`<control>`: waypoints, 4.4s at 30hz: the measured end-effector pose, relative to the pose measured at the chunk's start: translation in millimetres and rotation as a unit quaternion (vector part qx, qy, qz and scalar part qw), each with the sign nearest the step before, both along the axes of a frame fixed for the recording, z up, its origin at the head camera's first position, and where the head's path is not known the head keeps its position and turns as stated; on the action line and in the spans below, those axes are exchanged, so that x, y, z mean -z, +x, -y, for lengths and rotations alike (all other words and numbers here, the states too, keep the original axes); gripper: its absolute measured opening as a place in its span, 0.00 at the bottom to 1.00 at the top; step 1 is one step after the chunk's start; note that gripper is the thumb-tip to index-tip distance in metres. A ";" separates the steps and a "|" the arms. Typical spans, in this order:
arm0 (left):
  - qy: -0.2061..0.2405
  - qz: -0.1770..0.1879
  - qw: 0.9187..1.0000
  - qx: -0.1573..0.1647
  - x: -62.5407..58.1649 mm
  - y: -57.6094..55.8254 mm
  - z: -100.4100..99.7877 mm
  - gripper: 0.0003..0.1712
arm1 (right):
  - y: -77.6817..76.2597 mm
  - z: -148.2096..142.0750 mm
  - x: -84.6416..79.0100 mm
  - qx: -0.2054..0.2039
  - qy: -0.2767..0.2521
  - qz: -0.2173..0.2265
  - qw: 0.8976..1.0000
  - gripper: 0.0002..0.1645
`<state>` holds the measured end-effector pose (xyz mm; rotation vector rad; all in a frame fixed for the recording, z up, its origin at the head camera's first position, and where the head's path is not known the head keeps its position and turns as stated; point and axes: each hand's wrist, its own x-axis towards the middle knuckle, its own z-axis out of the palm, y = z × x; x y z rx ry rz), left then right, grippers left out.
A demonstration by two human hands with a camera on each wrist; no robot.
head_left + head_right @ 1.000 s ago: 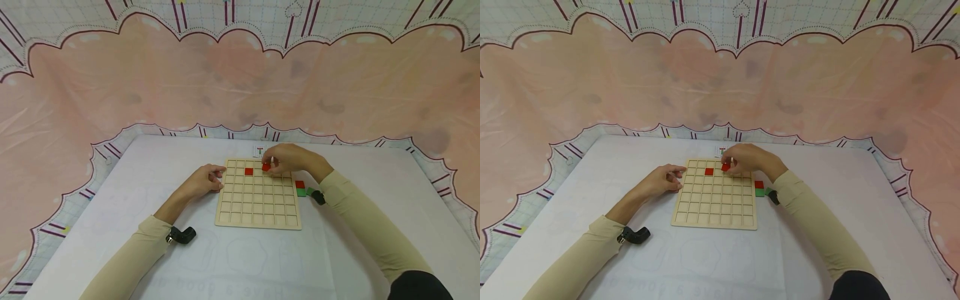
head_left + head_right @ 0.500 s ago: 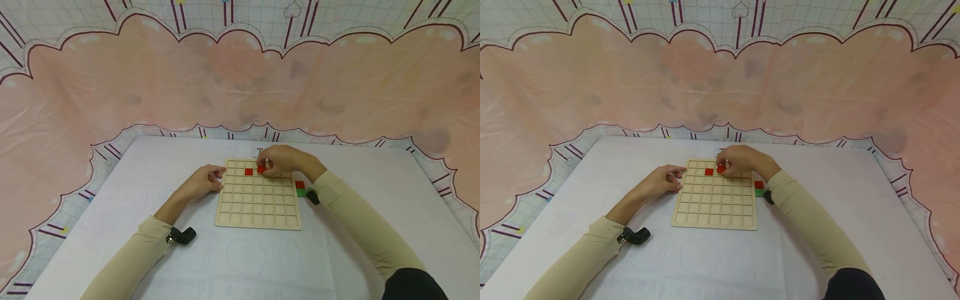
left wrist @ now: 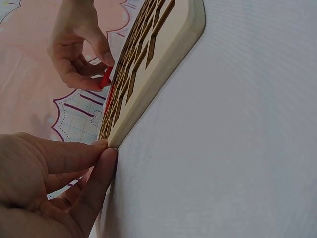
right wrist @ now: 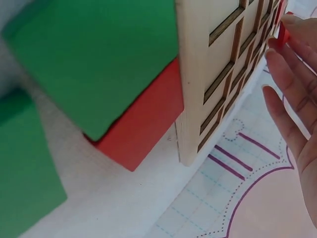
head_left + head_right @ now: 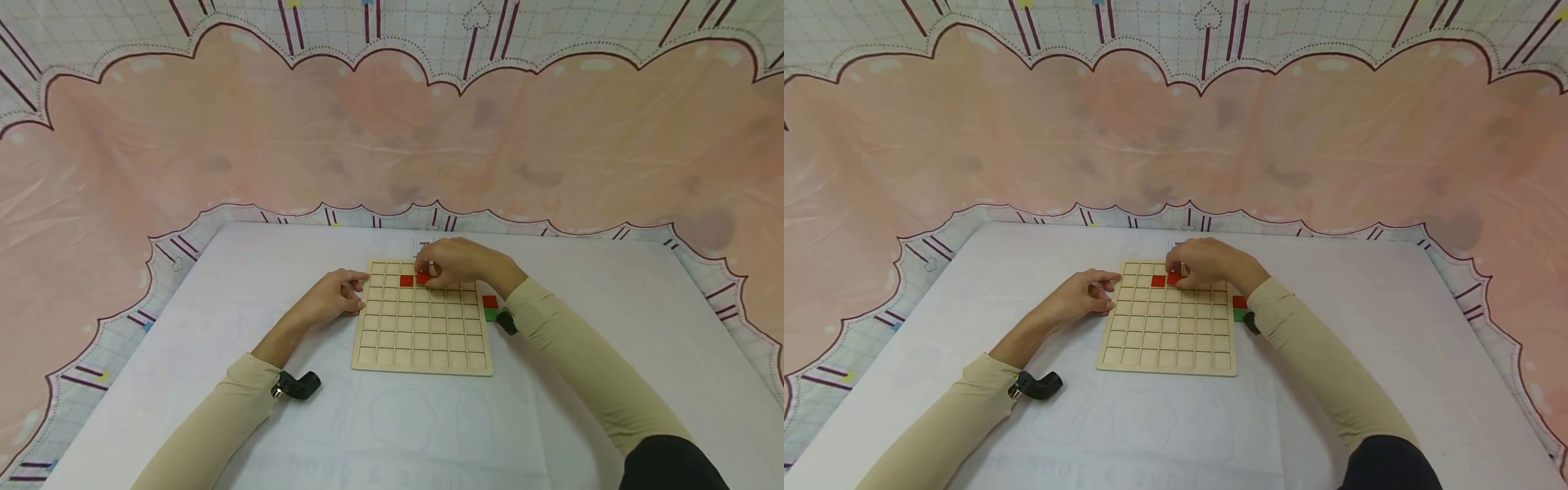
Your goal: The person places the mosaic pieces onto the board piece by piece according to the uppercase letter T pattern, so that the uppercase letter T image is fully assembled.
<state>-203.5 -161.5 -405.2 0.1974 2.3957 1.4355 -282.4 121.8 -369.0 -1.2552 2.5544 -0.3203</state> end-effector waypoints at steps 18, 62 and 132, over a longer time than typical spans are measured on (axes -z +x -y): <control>0.008 0.006 1.000 0.002 0.7 -1.1 0.4 0.35 | 0.1 -0.6 4.4 0.004 0.014 -0.013 1.000 0.16; 0.026 0.003 0.999 0.023 1.5 -6.0 1.2 0.34 | 41.1 -87.1 -6.5 0.082 0.004 -0.016 0.997 0.08; 0.023 -0.002 0.999 0.025 0.7 -5.0 2.0 0.34 | 49.2 -116.8 8.7 0.101 0.015 -0.028 0.994 0.15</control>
